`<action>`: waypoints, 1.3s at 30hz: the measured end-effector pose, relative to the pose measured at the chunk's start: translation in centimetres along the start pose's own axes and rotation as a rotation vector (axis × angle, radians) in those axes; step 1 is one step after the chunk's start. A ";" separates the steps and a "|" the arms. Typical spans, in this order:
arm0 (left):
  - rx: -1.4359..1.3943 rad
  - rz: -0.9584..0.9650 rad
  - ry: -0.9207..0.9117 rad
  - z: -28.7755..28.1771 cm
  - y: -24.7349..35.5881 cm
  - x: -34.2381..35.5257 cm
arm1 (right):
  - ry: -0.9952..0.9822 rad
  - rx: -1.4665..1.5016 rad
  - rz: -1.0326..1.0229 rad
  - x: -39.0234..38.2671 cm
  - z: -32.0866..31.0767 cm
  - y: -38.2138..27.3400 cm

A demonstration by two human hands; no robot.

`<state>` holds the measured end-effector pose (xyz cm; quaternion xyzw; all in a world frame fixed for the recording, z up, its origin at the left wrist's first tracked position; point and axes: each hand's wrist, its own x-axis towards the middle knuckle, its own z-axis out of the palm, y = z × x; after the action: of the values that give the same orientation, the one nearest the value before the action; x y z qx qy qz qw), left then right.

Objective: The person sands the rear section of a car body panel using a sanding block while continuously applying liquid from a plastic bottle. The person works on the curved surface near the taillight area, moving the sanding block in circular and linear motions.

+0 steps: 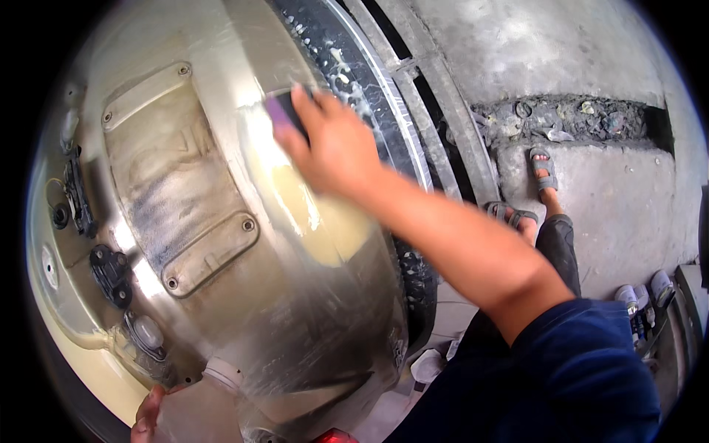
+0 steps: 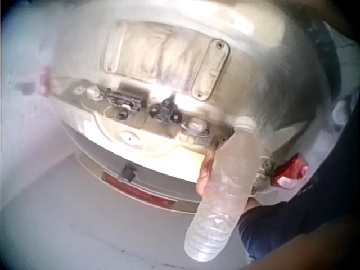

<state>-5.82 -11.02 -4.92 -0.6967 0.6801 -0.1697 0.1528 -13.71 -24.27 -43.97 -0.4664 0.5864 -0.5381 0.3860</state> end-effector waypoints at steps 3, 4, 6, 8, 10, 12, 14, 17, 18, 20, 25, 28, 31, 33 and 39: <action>-0.013 -0.007 -0.002 0.1 -0.2 0.2 | -0.062 0.043 -0.079 -9.3 -2.5 -1.1; -0.011 -0.004 -0.003 0.0 -0.2 0.2 | -0.150 0.093 -0.067 -10.9 -3.1 -1.3; -0.008 0.002 -0.004 0.1 -0.4 0.3 | -0.050 0.105 -0.071 -9.9 -2.3 -0.9; -0.010 0.005 -0.004 0.2 -0.6 0.2 | 0.047 0.153 -0.080 -6.8 -0.5 0.1; -0.006 0.008 -0.003 0.3 -0.6 -0.2 | 0.114 0.190 -0.033 -2.7 0.8 1.2; -0.005 0.011 -0.007 0.3 -0.6 -0.5 | 0.142 0.204 -0.014 -2.0 1.2 1.7; -0.007 0.018 -0.001 0.3 -0.5 -0.6 | 0.140 0.230 -0.145 -5.8 0.8 1.4; -0.006 0.020 0.000 0.4 -0.5 -0.4 | 0.006 0.292 -0.130 -11.2 -2.0 -0.8; -0.003 0.025 0.003 0.3 -0.5 -0.4 | 0.001 0.334 -0.147 -11.5 -2.2 -1.0; 0.001 0.032 -0.001 0.6 -0.5 -0.3 | 0.124 0.308 -0.120 -8.7 -0.6 -0.2; 0.010 0.041 -0.002 0.6 -0.5 -0.8 | 0.183 0.293 -0.051 -4.0 1.3 1.6; 0.009 0.044 0.008 0.4 -0.5 -0.5 | 0.097 0.283 -0.145 -10.2 -0.9 -0.8; 0.017 0.046 0.004 0.5 -0.6 -0.4 | 0.116 0.333 -0.103 -9.8 -0.9 -0.8; 0.021 0.047 0.013 0.5 -0.6 -0.5 | 0.174 0.322 -0.091 -6.1 0.9 0.8; 0.018 0.055 0.011 0.8 -0.7 -0.6 | 0.143 0.299 -0.114 -9.0 -0.3 0.1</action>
<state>-4.89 -10.45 -5.31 -0.6754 0.6982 -0.1756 0.1599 -11.57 -15.53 -44.50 -0.3969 0.4985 -0.6721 0.3770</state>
